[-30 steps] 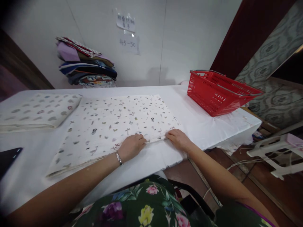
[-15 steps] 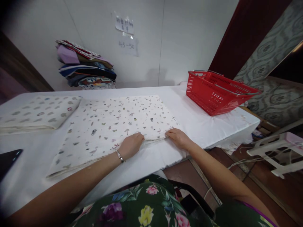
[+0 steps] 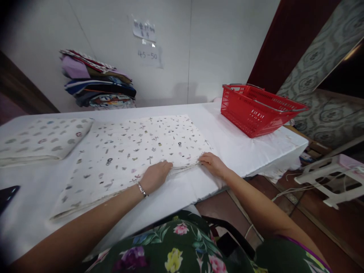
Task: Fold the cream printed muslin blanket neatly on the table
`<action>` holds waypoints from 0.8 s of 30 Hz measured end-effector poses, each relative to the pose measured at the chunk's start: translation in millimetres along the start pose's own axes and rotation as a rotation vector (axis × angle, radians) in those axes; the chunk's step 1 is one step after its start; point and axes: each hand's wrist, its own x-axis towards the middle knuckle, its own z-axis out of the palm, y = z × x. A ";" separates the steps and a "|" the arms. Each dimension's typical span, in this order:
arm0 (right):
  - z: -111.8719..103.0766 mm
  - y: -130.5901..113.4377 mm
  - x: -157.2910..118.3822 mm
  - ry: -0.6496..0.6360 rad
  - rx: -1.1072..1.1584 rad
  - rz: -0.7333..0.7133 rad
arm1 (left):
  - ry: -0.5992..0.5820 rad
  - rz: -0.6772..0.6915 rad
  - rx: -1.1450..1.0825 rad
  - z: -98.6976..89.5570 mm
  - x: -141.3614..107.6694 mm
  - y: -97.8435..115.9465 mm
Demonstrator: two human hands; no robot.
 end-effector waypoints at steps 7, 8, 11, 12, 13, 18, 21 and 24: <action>1.1 -2.4 2.4 0.039 -0.015 0.012 | -0.010 0.112 0.028 -3.1 -6.3 4.9; 1.3 -2.5 1.9 0.032 -0.047 0.000 | -0.010 0.119 0.026 -4.1 -6.9 6.4; 1.2 -2.7 0.4 0.024 -0.094 -0.016 | -0.015 0.130 0.014 -7.5 -7.5 11.2; 0.5 -3.0 0.1 0.018 -0.099 -0.023 | -0.017 0.129 0.011 -8.5 -7.3 12.5; -0.6 -3.6 0.0 0.007 -0.103 -0.036 | -0.019 0.124 0.011 -9.2 -7.0 13.4; -8.9 -8.1 -1.7 -0.103 -0.134 -0.122 | -0.018 0.092 0.033 -7.3 -4.7 13.6; -10.0 -7.6 -3.2 -0.117 -0.172 -0.124 | -0.016 0.090 0.047 -5.2 -3.2 11.8; -8.3 -4.5 -1.3 -0.074 -0.211 -0.110 | -0.012 0.063 0.050 -5.1 -0.4 8.7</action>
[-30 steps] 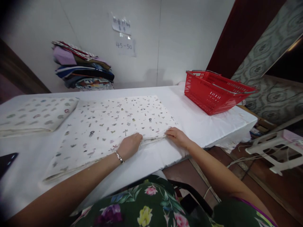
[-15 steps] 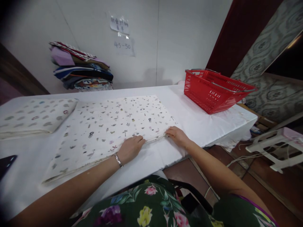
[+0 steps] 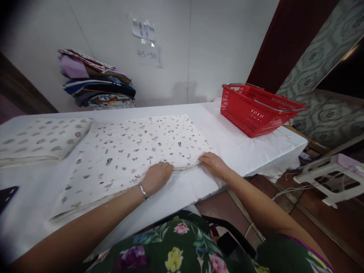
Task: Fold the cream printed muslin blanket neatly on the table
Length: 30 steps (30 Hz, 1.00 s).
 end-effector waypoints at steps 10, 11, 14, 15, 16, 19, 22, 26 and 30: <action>-1.4 3.2 14.7 0.036 0.074 0.109 | 0.013 -0.062 0.013 2.2 5.9 -6.5; -2.2 2.4 14.3 0.024 0.102 0.113 | 0.015 -0.053 0.015 3.0 5.9 -6.8; -4.2 0.6 12.3 0.019 0.154 0.097 | 0.021 -0.018 0.019 4.0 5.8 -8.1; -4.5 0.3 11.6 0.019 0.151 0.073 | 0.024 -0.006 0.020 3.8 5.7 -8.4; -4.6 0.2 11.0 0.017 0.134 0.039 | 0.027 0.007 0.020 3.3 5.5 -8.5; -4.5 -0.5 10.0 -0.012 0.052 -0.055 | 0.040 0.037 0.019 1.4 4.7 -8.3; -4.9 -2.8 9.0 -0.050 -0.012 -0.084 | 0.049 0.052 0.019 0.7 3.9 -7.7; -5.5 -5.6 6.2 -0.085 -0.098 -0.099 | 0.055 0.074 0.012 1.9 4.2 -6.7; -6.9 -4.2 4.3 -0.077 -0.119 -0.108 | 0.074 0.063 -0.017 3.7 3.9 -3.3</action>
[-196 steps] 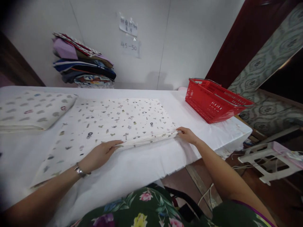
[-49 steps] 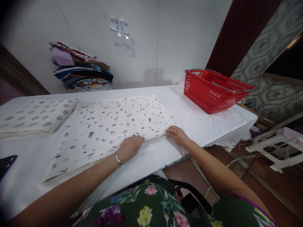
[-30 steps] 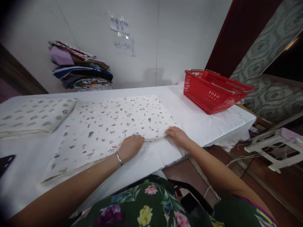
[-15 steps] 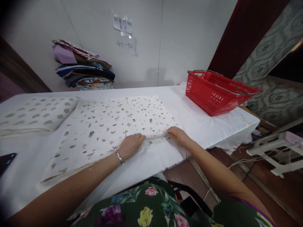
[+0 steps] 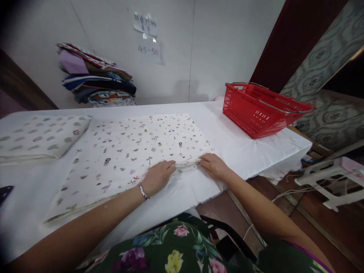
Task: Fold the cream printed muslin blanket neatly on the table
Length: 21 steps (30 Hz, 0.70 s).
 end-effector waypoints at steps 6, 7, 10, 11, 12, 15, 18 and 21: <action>-2.7 5.2 -2.9 0.018 0.108 -0.008 | 0.029 -0.013 -0.015 0.1 -1.8 3.6; -1.7 5.8 -3.8 0.030 0.107 0.005 | 0.035 -0.020 -0.014 -0.4 -1.7 3.3; 3.3 7.1 -6.7 0.044 0.042 0.092 | 0.058 -0.045 -0.008 -1.9 -0.7 1.8; 4.9 7.6 -7.7 0.034 0.008 0.125 | 0.068 -0.048 -0.006 -2.4 -0.3 1.3; 5.9 8.4 -8.6 0.018 -0.029 0.149 | 0.078 -0.049 -0.002 -2.6 0.1 0.8; 4.0 13.1 -9.5 -0.042 -0.144 0.168 | 0.104 -0.043 0.010 -2.7 0.8 -0.9; -5.7 20.8 -4.7 -0.031 -0.230 0.176 | 0.117 -0.032 0.020 -3.8 1.4 -3.5; -16.0 27.5 4.3 0.108 -0.283 0.202 | 0.159 -0.021 0.049 -7.6 2.0 -6.6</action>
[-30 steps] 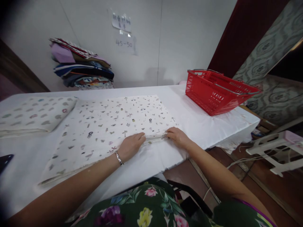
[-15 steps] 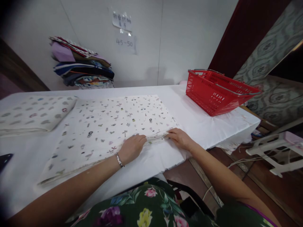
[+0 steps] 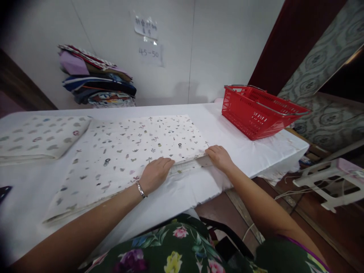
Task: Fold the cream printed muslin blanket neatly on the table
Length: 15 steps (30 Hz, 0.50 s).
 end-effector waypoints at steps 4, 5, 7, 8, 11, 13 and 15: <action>2.7 -1.2 1.9 0.122 0.006 0.029 | 0.018 0.086 0.067 -2.7 -1.9 0.1; 5.3 -3.1 -1.1 0.084 0.029 -0.004 | -0.010 0.112 0.072 -2.0 -3.2 1.3; 10.2 -7.0 -9.3 -0.012 0.074 -0.054 | -0.061 0.138 0.069 1.0 -5.6 4.3; 11.5 -8.5 -13.5 -0.045 0.090 -0.056 | -0.077 0.139 0.065 2.7 -6.4 5.8; 10.5 -9.3 -22.2 -0.088 0.117 -0.041 | -0.102 0.120 0.049 6.6 -6.9 8.9; 8.2 -7.1 -24.8 -0.106 0.124 -0.057 | -0.121 0.106 0.026 8.0 -6.3 9.4; 7.5 -3.9 -26.5 -0.110 0.119 -0.067 | -0.133 0.082 -0.006 9.1 -6.1 9.3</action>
